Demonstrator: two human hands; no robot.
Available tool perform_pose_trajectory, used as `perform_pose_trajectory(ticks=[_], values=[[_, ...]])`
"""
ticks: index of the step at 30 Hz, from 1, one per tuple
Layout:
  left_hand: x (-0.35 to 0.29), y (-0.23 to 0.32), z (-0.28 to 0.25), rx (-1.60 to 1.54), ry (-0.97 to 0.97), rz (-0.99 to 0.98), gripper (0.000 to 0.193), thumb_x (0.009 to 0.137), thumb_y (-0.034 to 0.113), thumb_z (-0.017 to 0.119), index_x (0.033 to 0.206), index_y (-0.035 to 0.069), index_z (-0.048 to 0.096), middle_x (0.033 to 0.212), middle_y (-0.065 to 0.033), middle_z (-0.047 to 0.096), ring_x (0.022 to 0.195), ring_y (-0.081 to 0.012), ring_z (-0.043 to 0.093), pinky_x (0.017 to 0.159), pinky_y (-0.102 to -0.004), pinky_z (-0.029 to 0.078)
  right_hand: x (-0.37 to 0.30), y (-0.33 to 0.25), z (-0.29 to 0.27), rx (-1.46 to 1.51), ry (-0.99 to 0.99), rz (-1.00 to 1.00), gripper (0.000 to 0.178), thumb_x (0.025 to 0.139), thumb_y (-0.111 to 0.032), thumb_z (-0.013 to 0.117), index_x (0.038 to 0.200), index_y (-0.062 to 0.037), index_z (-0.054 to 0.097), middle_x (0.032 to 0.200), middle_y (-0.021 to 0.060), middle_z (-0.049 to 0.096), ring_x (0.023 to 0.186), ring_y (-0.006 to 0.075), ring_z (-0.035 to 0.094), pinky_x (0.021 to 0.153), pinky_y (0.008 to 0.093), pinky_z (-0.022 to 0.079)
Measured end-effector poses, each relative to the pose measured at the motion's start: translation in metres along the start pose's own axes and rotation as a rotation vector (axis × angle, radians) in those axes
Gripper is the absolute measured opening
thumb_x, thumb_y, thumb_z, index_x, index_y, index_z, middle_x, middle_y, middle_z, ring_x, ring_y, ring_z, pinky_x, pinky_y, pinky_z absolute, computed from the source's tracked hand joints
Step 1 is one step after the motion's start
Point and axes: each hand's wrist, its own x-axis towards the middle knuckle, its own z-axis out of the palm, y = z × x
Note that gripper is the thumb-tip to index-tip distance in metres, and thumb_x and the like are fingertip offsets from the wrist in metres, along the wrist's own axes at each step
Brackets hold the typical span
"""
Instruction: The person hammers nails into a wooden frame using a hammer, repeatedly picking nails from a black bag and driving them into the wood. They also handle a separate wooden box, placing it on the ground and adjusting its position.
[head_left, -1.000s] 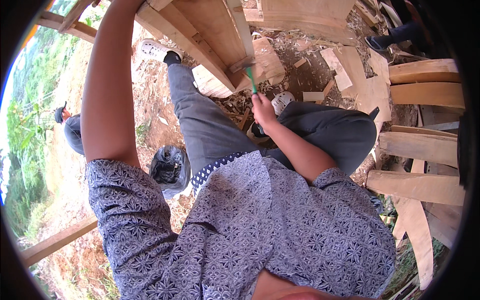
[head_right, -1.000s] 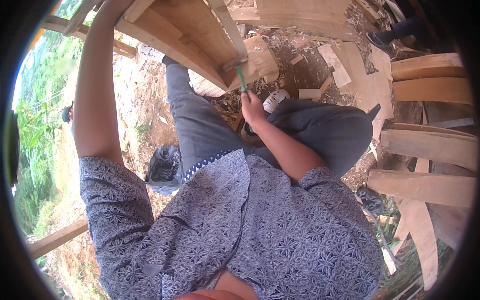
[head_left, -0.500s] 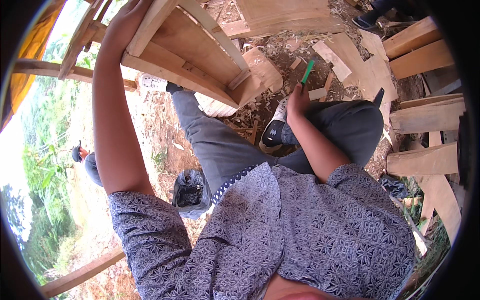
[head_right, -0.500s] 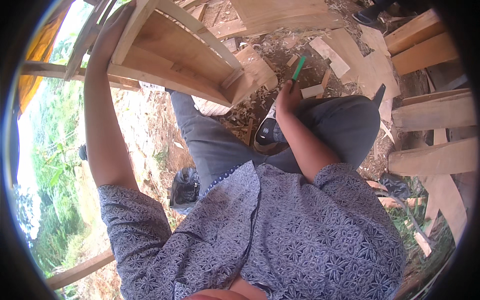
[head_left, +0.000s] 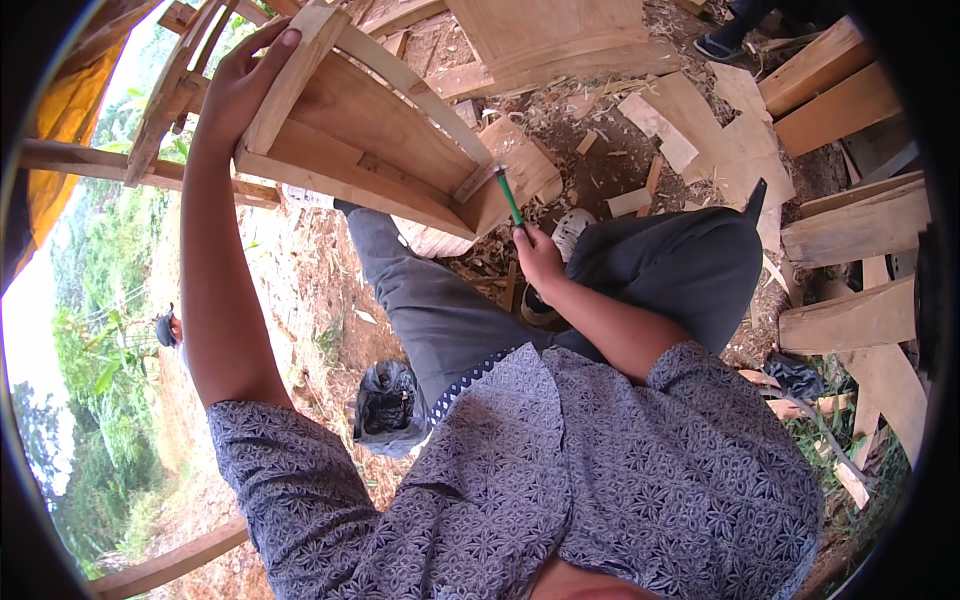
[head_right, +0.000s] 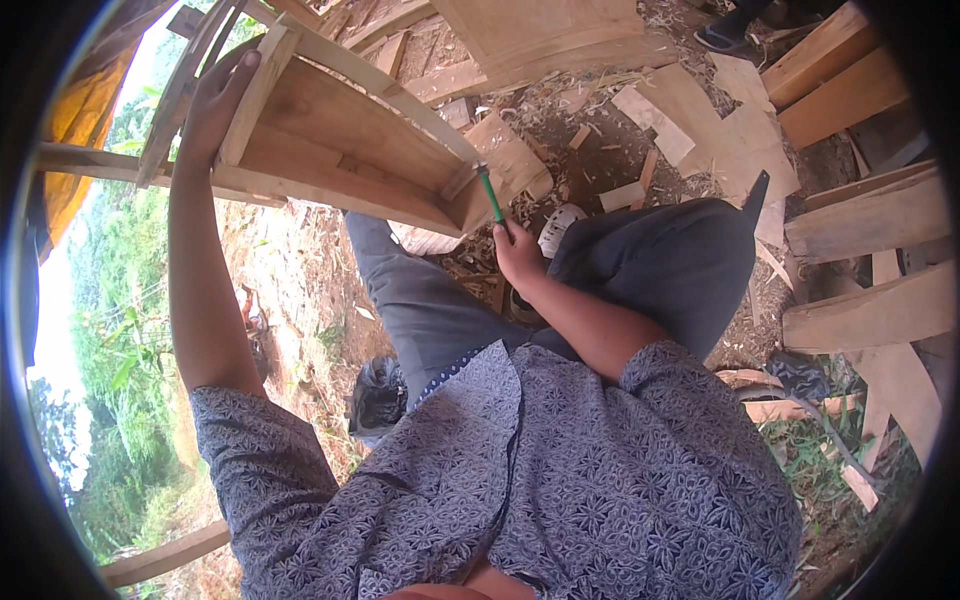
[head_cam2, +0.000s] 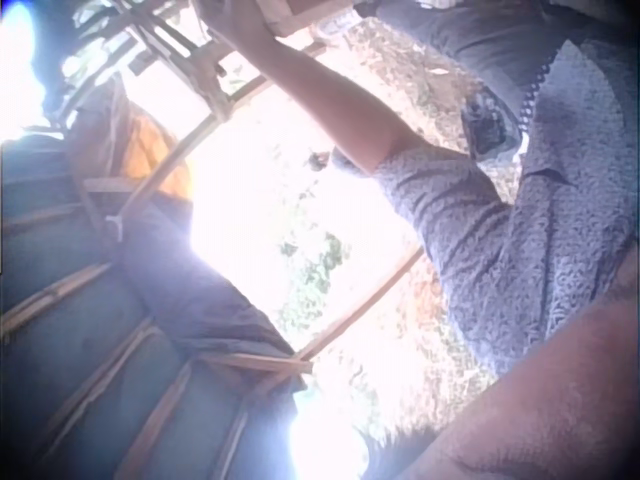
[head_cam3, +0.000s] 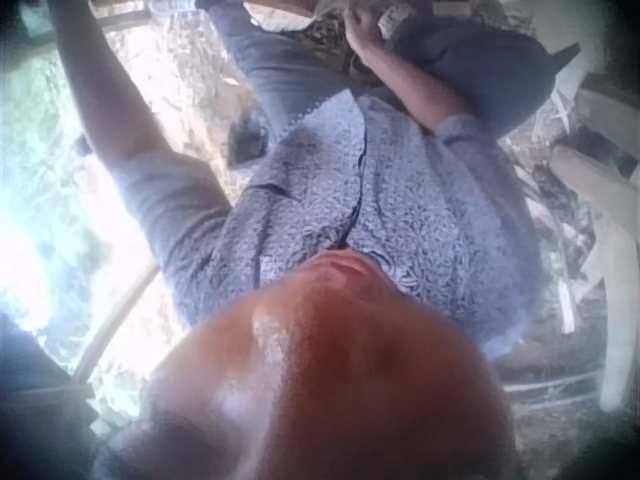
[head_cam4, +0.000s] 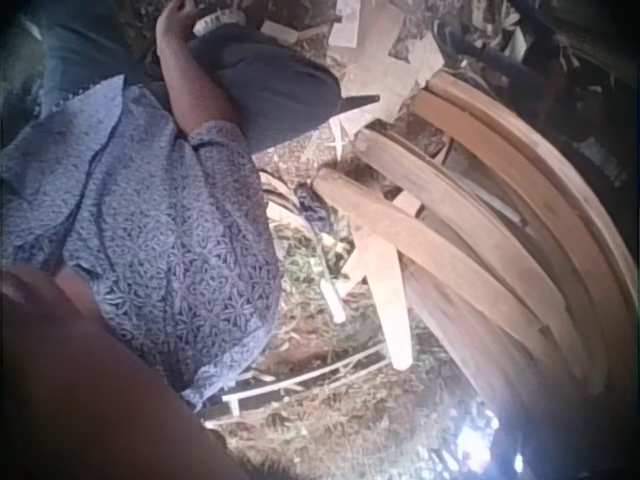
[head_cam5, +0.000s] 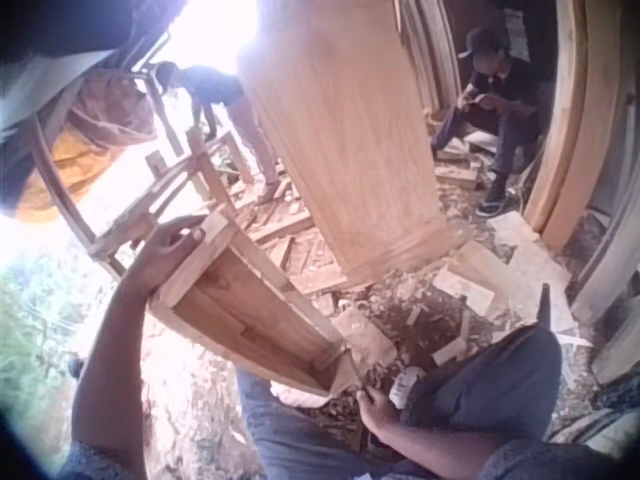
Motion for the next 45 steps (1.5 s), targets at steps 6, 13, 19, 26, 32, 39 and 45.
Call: perform_pose_trajectory(ticks=[6, 13, 19, 26, 32, 39, 45], values=[[-0.002, -0.011, -0.007, -0.048, -0.092, 0.138, 0.045, 0.103, 0.033, 0.060, 0.141, 0.010, 0.060, 0.102, -0.0071, 0.071, 0.089, -0.0096, 0.061, 0.081, -0.0273, 0.050, -0.003, 0.015, 0.008, -0.071, -0.020, -0.221, 0.031, 0.103, -0.031, 0.056, 0.110, -0.0024, 0.064, 0.079, 0.0111, 0.063, 0.074, 0.0229, 0.061, 0.070, 0.0389, 0.048], [-0.024, 0.036, 0.012, -0.053, -0.034, 0.069, 0.044, 0.106, 0.035, 0.052, 0.139, 0.008, 0.060, 0.123, -0.0122, 0.066, 0.103, -0.0185, 0.063, 0.090, -0.0335, 0.051, 0.006, 0.021, 0.018, -0.303, -0.026, -0.050, 0.034, 0.104, -0.038, 0.053, 0.111, -0.0051, 0.058, 0.075, 0.0168, 0.065, 0.069, 0.0333, 0.069, 0.063, 0.0463, 0.052], [-0.025, 0.030, 0.001, 0.347, 0.122, -0.052, 0.056, 0.103, 0.052, 0.048, 0.127, 0.005, 0.068, 0.117, -0.0200, 0.070, 0.105, -0.0326, 0.067, 0.093, -0.0410, 0.049, 0.008, 0.008, 0.008, -0.195, -0.182, 0.121, 0.032, 0.106, -0.040, 0.050, 0.115, -0.0092, 0.054, 0.062, 0.0072, 0.061, 0.046, 0.0205, 0.062, 0.044, 0.0369, 0.047], [-0.043, 0.048, -0.005, 0.310, 0.014, -0.148, 0.068, 0.105, 0.057, 0.036, 0.130, -0.001, 0.064, 0.121, -0.0240, 0.068, 0.116, -0.0377, 0.063, 0.102, -0.0409, 0.044, 0.013, 0.013, 0.003, -0.412, -0.027, -0.050, 0.036, 0.099, -0.036, 0.055, 0.111, -0.0034, 0.064, 0.102, 0.0231, 0.070, 0.102, 0.0429, 0.066, 0.087, 0.0531, 0.050], [-0.058, 0.028, -0.006, 0.028, 0.034, -0.175, 0.082, 0.104, 0.065, 0.031, 0.149, -0.002, 0.046, 0.150, -0.0204, 0.050, 0.142, -0.0296, 0.045, 0.118, -0.0354, 0.029, -0.004, -0.002, 0.002, -0.435, -0.091, -0.101, 0.039, 0.098, -0.040, 0.054, 0.107, -0.0037, 0.067, 0.102, 0.0238, 0.071, 0.099, 0.0430, 0.067, 0.087, 0.0544, 0.051], [-0.084, 0.044, -0.001, -0.022, 0.022, -0.148, 0.082, 0.104, 0.065, 0.030, 0.151, 0.000, 0.045, 0.158, -0.0189, 0.041, 0.150, -0.0292, 0.033, 0.122, -0.0369, 0.021, -0.009, -0.004, 0.018, -0.477, -0.071, -0.023, 0.042, 0.099, -0.037, 0.053, 0.116, 0.0004, 0.062, 0.110, 0.0251, 0.070, 0.105, 0.0411, 0.068, 0.091, 0.0520, 0.053], [-0.102, 0.032, -0.001, -0.189, 0.092, -0.061, 0.075, 0.107, 0.061, 0.028, 0.149, 0.003, 0.048, 0.159, -0.0187, 0.040, 0.151, -0.0295, 0.030, 0.124, -0.0418, 0.021, -0.010, -0.003, 0.008, -0.541, -0.205, 0.069, 0.041, 0.091, -0.033, 0.064, 0.115, -0.0003, 0.056, 0.107, 0.0248, 0.071, 0.102, 0.0404, 0.070, 0.090, 0.0514, 0.054]])
